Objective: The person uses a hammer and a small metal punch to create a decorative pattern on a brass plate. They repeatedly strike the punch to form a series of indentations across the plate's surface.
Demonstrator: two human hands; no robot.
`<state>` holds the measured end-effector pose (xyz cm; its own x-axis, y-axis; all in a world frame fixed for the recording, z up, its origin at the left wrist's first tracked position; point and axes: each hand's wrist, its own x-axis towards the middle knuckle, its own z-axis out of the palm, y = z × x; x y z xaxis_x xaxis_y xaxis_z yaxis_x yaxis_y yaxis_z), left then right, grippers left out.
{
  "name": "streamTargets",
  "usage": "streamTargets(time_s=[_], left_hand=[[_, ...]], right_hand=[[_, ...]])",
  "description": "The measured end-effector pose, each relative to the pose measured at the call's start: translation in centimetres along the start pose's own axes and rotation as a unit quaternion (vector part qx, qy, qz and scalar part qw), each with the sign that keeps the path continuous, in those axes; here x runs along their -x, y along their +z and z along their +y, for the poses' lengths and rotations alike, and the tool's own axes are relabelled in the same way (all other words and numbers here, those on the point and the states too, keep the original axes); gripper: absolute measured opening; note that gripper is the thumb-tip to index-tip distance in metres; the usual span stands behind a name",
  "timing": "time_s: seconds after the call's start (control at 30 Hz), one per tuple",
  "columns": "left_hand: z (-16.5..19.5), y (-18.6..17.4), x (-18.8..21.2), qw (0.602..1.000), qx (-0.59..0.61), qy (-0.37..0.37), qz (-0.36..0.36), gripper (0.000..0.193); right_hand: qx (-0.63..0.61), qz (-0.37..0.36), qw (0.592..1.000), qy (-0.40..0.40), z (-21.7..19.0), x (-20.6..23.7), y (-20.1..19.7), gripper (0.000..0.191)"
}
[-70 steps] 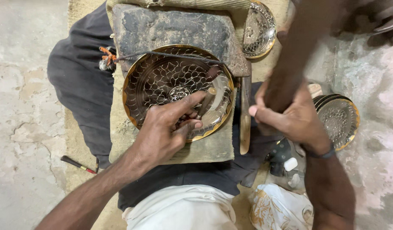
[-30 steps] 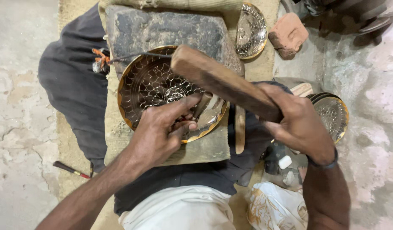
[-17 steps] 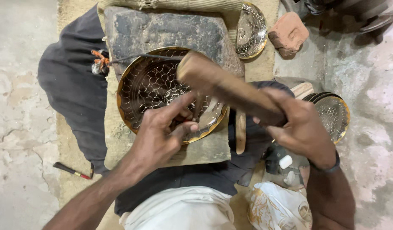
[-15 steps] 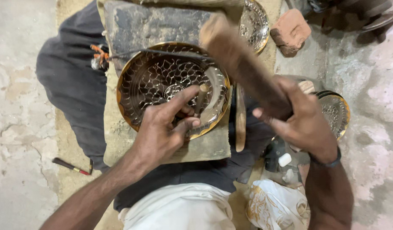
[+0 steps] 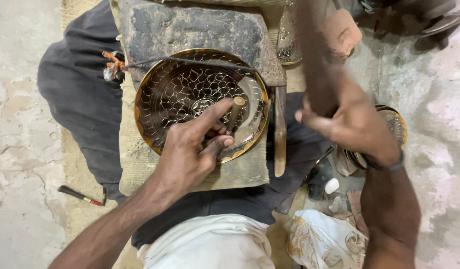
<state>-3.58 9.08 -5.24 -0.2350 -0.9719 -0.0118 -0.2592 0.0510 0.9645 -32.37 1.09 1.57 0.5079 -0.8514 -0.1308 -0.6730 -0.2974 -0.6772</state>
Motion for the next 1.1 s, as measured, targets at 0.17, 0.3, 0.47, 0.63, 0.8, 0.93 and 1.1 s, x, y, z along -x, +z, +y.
streamTargets(time_s=[0.17, 0.3, 0.47, 0.63, 0.8, 0.93, 1.1], left_hand=[[-0.1, -0.1, 0.1, 1.000, 0.008, -0.013, -0.013, 0.059], [-0.2, -0.1, 0.1, 1.000, 0.009, 0.007, -0.001, 0.057], [-0.1, 0.0, 0.1, 1.000, 0.001, -0.003, -0.013, 0.059], [0.0, -0.2, 0.1, 1.000, 0.016, 0.000, -0.016, 0.061], [0.0, -0.3, 0.0, 0.999, 0.010, -0.022, -0.026, 0.060], [-0.1, -0.2, 0.1, 0.999, -0.006, -0.016, -0.035, 0.059], [-0.2, -0.1, 0.1, 1.000, 0.002, 0.009, -0.027, 0.060]], right_hand=[[0.023, 0.080, 0.996, 0.000, -0.1, 0.6, 0.2, 0.059], [0.119, -0.036, 0.991, -0.042, 0.0, 1.1, -0.5, 0.073], [0.058, -0.045, 0.994, -0.084, 1.6, 1.8, -0.3, 0.074], [0.018, -0.030, 0.999, -0.010, 2.4, 2.3, 0.1, 0.069], [0.070, -0.024, 0.997, 0.013, 1.6, 2.6, 0.3, 0.077], [0.059, -0.024, 0.997, 0.031, 0.8, 2.7, 0.8, 0.076], [0.000, 0.013, 0.999, 0.046, -0.3, 2.7, 1.4, 0.061]])
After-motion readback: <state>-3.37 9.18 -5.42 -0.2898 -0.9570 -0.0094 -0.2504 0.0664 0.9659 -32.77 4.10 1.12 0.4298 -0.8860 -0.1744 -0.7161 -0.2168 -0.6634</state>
